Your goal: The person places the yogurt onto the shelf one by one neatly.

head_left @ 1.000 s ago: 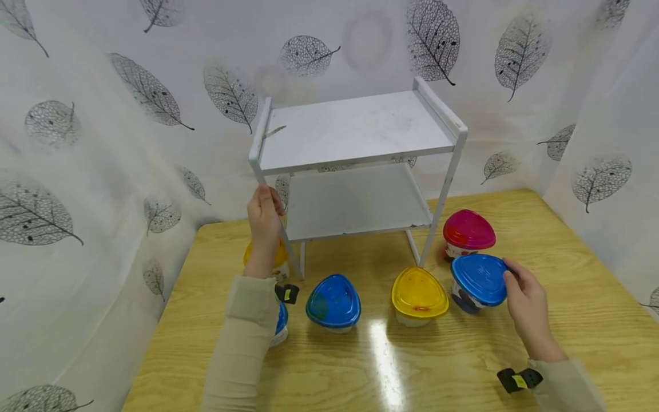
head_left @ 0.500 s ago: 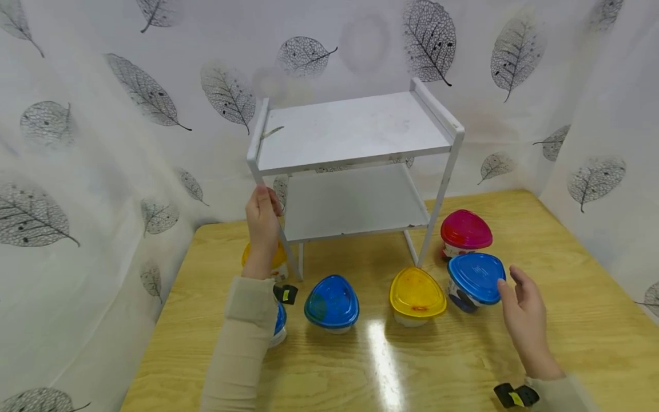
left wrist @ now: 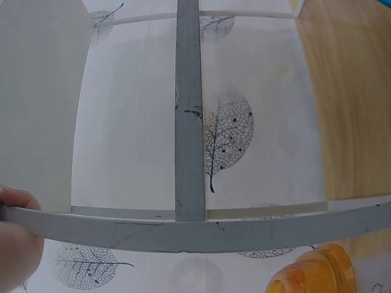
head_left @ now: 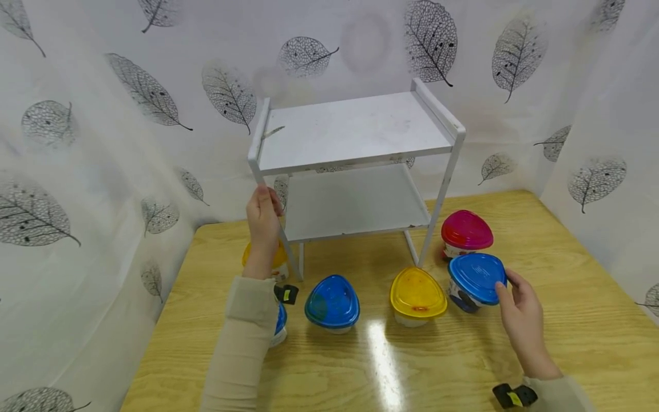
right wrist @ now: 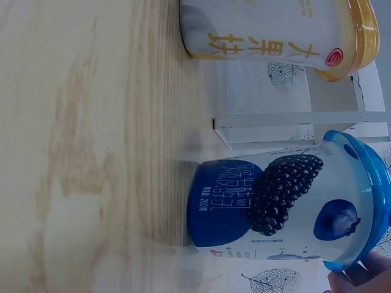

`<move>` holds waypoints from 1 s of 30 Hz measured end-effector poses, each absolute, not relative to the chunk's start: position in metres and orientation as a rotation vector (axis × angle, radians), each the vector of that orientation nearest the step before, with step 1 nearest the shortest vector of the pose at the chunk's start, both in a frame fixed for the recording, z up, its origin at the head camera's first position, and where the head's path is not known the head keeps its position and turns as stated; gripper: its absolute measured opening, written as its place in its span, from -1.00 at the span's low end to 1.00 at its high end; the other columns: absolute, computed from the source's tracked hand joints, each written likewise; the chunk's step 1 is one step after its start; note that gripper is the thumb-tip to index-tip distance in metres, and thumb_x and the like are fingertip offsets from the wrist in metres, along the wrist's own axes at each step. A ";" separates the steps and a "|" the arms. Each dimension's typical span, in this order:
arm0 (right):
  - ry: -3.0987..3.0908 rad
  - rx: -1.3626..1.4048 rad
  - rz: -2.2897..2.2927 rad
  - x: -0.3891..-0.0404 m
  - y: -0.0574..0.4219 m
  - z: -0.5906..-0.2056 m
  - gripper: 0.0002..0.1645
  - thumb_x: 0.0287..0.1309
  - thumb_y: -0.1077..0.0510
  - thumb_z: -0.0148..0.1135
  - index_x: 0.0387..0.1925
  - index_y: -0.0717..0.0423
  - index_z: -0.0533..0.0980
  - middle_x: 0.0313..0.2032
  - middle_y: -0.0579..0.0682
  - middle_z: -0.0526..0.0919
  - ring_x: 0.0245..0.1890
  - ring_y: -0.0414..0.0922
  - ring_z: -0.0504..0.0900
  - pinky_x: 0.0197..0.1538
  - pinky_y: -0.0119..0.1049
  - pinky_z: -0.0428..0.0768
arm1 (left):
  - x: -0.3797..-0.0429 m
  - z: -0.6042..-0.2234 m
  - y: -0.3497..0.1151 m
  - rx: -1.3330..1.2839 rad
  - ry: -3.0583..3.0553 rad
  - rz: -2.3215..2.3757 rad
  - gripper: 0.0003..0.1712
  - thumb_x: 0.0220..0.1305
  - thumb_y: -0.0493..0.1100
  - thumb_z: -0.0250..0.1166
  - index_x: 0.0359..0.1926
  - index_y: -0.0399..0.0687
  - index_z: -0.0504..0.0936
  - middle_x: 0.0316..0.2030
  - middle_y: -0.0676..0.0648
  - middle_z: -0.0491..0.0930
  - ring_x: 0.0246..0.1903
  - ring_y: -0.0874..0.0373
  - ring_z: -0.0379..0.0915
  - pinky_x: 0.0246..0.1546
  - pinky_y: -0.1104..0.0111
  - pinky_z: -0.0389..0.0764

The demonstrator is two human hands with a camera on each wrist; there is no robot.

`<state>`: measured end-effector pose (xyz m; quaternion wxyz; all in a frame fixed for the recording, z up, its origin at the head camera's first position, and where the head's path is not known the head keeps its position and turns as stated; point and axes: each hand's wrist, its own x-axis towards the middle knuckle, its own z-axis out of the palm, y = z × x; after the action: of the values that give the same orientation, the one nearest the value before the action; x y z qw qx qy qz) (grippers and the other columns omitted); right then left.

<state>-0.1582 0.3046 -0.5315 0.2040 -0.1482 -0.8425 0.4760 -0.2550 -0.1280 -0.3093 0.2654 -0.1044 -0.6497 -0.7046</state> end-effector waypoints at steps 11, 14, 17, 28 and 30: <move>-2.419 -0.408 1.362 -0.177 0.317 -0.528 -0.49 0.32 -0.11 -0.32 0.26 -0.16 0.16 0.24 -0.06 0.19 0.19 -0.11 0.20 0.09 -0.35 0.29 | -0.254 -0.308 -0.128 -0.278 -1.734 -1.916 -0.59 0.42 -0.14 -0.29 -0.60 -0.05 0.25 -0.75 0.05 0.13 -0.73 0.27 0.04 -0.67 0.50 0.13; -2.443 -0.412 1.386 -0.183 0.320 -0.528 -0.49 0.32 -0.12 -0.39 0.26 -0.21 0.15 0.26 -0.09 0.15 0.23 -0.06 0.12 0.12 -0.08 0.22 | -0.254 -0.308 -0.128 -0.284 -1.739 -1.919 -0.59 0.42 -0.13 -0.29 -0.59 -0.05 0.24 -0.75 0.05 0.12 -0.73 0.27 0.03 -0.66 0.49 0.12; -2.441 -0.439 1.405 -0.192 0.324 -0.531 -0.49 0.32 -0.12 -0.45 0.24 -0.25 0.18 0.25 -0.11 0.16 0.23 -0.04 0.14 0.08 0.03 0.24 | -0.253 -0.308 -0.128 -0.293 -1.748 -1.917 -0.60 0.42 -0.13 -0.29 -0.59 -0.06 0.24 -0.75 0.06 0.12 -0.72 0.27 0.02 -0.66 0.49 0.12; -2.375 -0.386 1.642 -0.180 0.308 -0.499 -0.42 0.33 -0.13 -0.44 0.29 -0.02 0.09 0.29 -0.01 0.08 0.26 -0.03 0.05 0.17 -0.20 0.13 | -0.253 -0.309 -0.129 -0.269 -1.770 -1.911 -0.60 0.42 -0.12 -0.28 -0.58 -0.07 0.24 -0.74 0.04 0.13 -0.71 0.25 0.04 -0.64 0.47 0.14; -2.356 -0.367 1.671 -0.172 0.305 -0.495 -0.41 0.33 -0.12 -0.43 0.31 0.00 0.06 0.29 -0.04 0.06 0.28 -0.09 0.00 0.20 -0.30 0.07 | -0.253 -0.309 -0.129 -0.268 -1.770 -1.907 -0.60 0.42 -0.12 -0.28 -0.58 -0.07 0.24 -0.74 0.04 0.14 -0.71 0.24 0.05 -0.64 0.47 0.14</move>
<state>-0.1720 0.3046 -0.4950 0.1145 -0.1251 -0.8038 0.5702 -0.2533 -0.1291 -0.3088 0.2599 -0.0989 -0.6536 -0.7039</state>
